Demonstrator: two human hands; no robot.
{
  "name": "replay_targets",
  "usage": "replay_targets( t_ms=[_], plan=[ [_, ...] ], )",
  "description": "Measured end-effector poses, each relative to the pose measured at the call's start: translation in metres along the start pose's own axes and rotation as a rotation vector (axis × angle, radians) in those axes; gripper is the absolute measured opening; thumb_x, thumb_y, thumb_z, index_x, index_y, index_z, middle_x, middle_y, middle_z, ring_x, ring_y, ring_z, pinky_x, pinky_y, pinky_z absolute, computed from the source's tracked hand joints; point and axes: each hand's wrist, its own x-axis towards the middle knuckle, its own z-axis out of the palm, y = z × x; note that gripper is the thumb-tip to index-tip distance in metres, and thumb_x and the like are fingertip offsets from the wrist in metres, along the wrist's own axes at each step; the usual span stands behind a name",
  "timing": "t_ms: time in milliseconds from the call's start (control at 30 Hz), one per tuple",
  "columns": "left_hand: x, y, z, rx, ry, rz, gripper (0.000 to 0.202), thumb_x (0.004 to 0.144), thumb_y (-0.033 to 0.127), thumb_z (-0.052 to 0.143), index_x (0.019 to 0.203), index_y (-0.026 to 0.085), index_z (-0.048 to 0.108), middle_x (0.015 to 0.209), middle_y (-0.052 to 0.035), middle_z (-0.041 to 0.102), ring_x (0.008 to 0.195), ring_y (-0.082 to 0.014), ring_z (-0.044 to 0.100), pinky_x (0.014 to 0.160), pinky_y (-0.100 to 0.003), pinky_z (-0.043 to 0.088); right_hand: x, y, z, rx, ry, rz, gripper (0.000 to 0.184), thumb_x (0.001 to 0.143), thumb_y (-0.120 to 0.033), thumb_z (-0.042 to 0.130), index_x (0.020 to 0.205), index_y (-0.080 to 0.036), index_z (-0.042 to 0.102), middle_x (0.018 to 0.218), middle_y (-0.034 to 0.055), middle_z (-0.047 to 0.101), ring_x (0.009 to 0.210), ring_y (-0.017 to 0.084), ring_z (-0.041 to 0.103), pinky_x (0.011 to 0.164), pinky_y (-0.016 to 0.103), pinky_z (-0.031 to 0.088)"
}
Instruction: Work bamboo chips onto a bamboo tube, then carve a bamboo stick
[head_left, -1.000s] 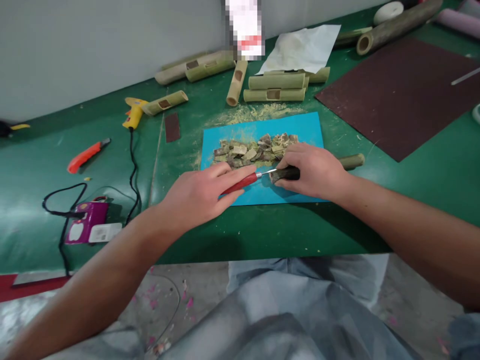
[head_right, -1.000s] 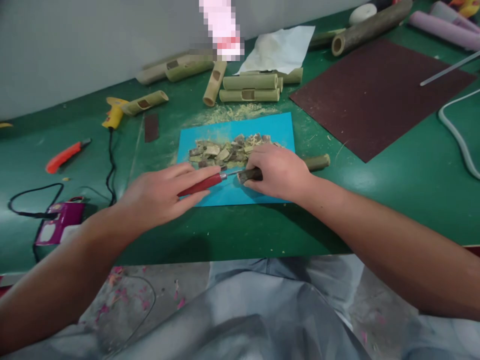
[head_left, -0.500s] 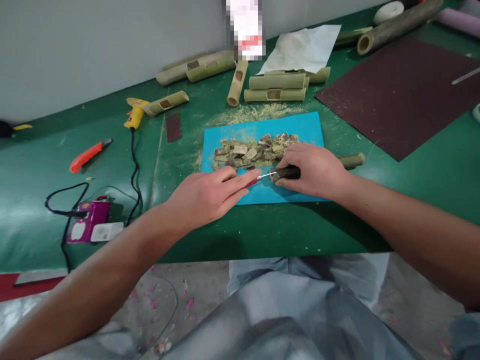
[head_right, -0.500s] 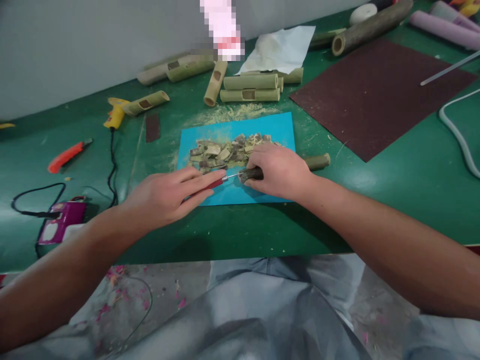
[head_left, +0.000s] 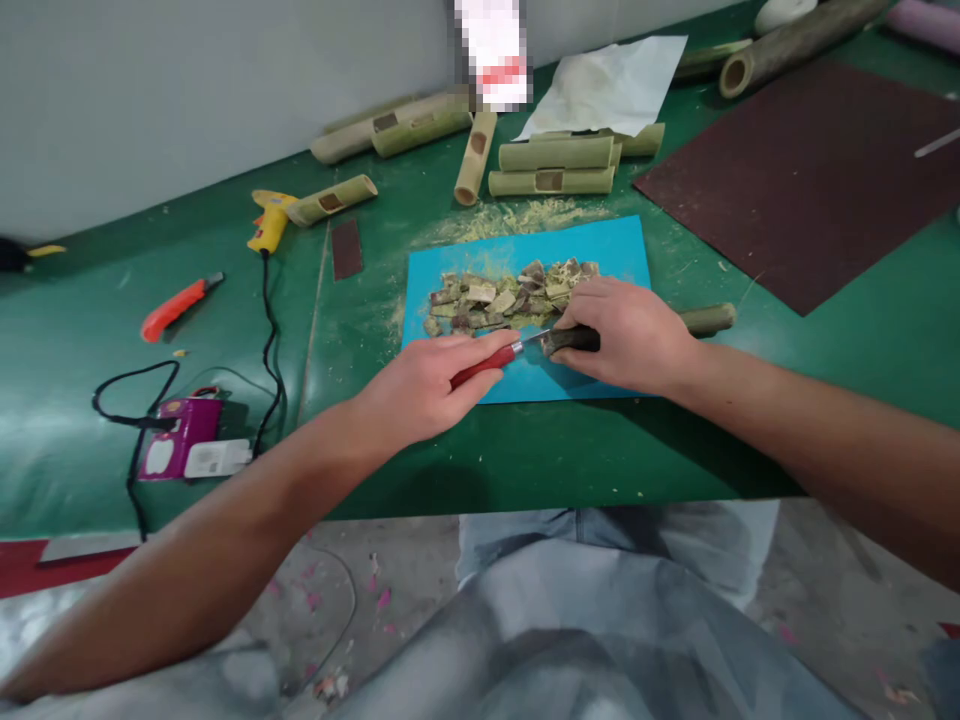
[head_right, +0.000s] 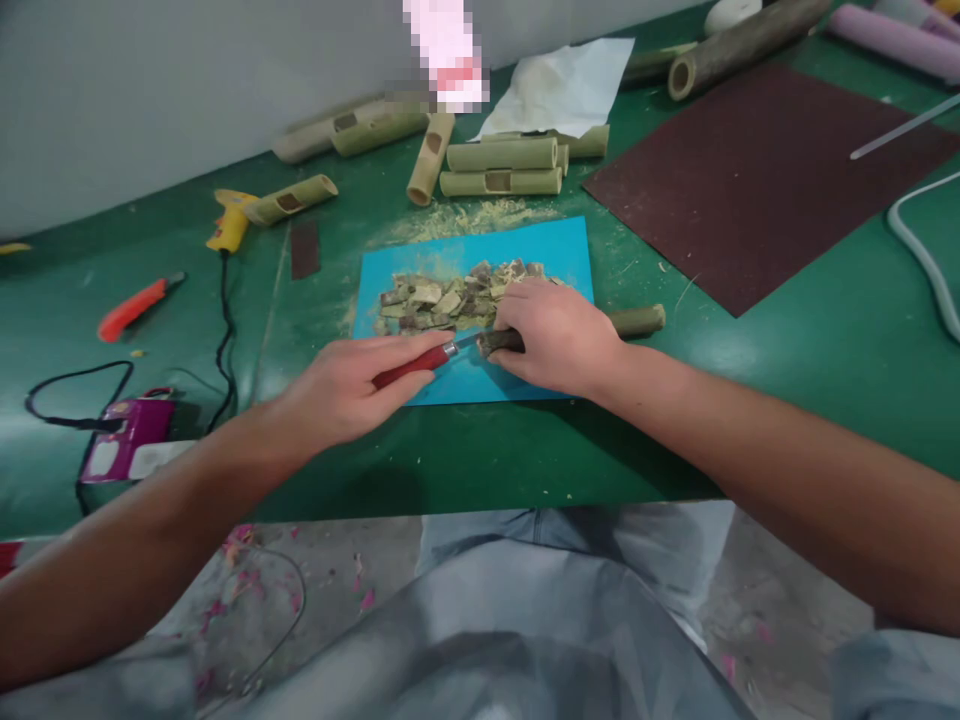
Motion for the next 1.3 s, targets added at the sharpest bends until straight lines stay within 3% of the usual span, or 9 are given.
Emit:
replay_targets(
  t_ms=[167, 300, 467, 800, 1067, 1300],
  plan=[
    [0.001, 0.011, 0.014, -0.219, -0.006, -0.149, 0.044, 0.099, 0.04, 0.052, 0.137, 0.022, 0.065, 0.125, -0.0043, 0.075, 0.106, -0.0224, 0.074, 0.091, -0.031, 0.059, -0.002, -0.004, 0.002, 0.024, -0.005, -0.028, 0.013, 0.08, -0.031, 0.069, 0.083, -0.019, 0.064, 0.086, 0.0072, 0.063, 0.091, 0.025, 0.058, 0.075, 0.035, 0.04],
    [-0.008, 0.021, 0.009, -0.124, 0.074, -0.101, 0.044, 0.099, 0.035, 0.052, 0.14, 0.023, 0.063, 0.13, -0.0046, 0.073, 0.113, -0.0222, 0.072, 0.097, -0.031, 0.058, -0.005, -0.008, 0.002, 0.045, 0.021, 0.023, 0.012, 0.08, -0.029, 0.069, 0.088, -0.02, 0.068, 0.089, 0.0076, 0.066, 0.092, 0.025, 0.059, 0.075, 0.035, 0.041],
    [-0.021, 0.021, -0.001, 0.035, 0.167, -0.13, 0.043, 0.101, 0.036, 0.049, 0.142, 0.029, 0.06, 0.121, -0.0026, 0.076, 0.105, -0.0201, 0.074, 0.089, -0.028, 0.06, -0.007, -0.008, 0.003, 0.032, 0.037, 0.067, 0.01, 0.077, -0.027, 0.07, 0.086, -0.022, 0.069, 0.093, 0.0065, 0.068, 0.093, 0.024, 0.059, 0.075, 0.035, 0.042],
    [-0.018, 0.016, 0.007, 0.008, 0.174, -0.172, 0.044, 0.1, 0.036, 0.05, 0.141, 0.024, 0.06, 0.131, -0.0058, 0.072, 0.116, -0.0219, 0.071, 0.098, -0.031, 0.057, -0.004, -0.008, -0.004, 0.108, 0.004, 0.089, 0.021, 0.078, -0.033, 0.073, 0.095, -0.02, 0.075, 0.1, 0.0078, 0.074, 0.101, 0.028, 0.065, 0.081, 0.039, 0.048],
    [-0.018, 0.017, -0.002, -0.063, 0.279, -0.276, 0.044, 0.098, 0.04, 0.054, 0.138, 0.024, 0.063, 0.132, -0.0055, 0.072, 0.112, -0.0246, 0.072, 0.097, -0.034, 0.059, -0.004, -0.012, -0.018, 0.487, 0.138, 0.209, 0.014, 0.086, -0.034, 0.067, 0.087, -0.027, 0.079, 0.093, 0.0018, 0.079, 0.091, 0.024, 0.071, 0.084, 0.041, 0.055],
    [-0.014, 0.02, -0.003, -0.121, 0.335, -0.293, 0.042, 0.097, 0.039, 0.057, 0.134, 0.022, 0.067, 0.117, -0.0053, 0.077, 0.1, -0.0235, 0.074, 0.088, -0.033, 0.061, -0.004, -0.014, -0.029, 0.807, 0.182, 0.383, 0.023, 0.088, -0.048, 0.07, 0.082, -0.029, 0.081, 0.092, 0.0023, 0.079, 0.09, 0.025, 0.073, 0.085, 0.045, 0.059]
  ],
)
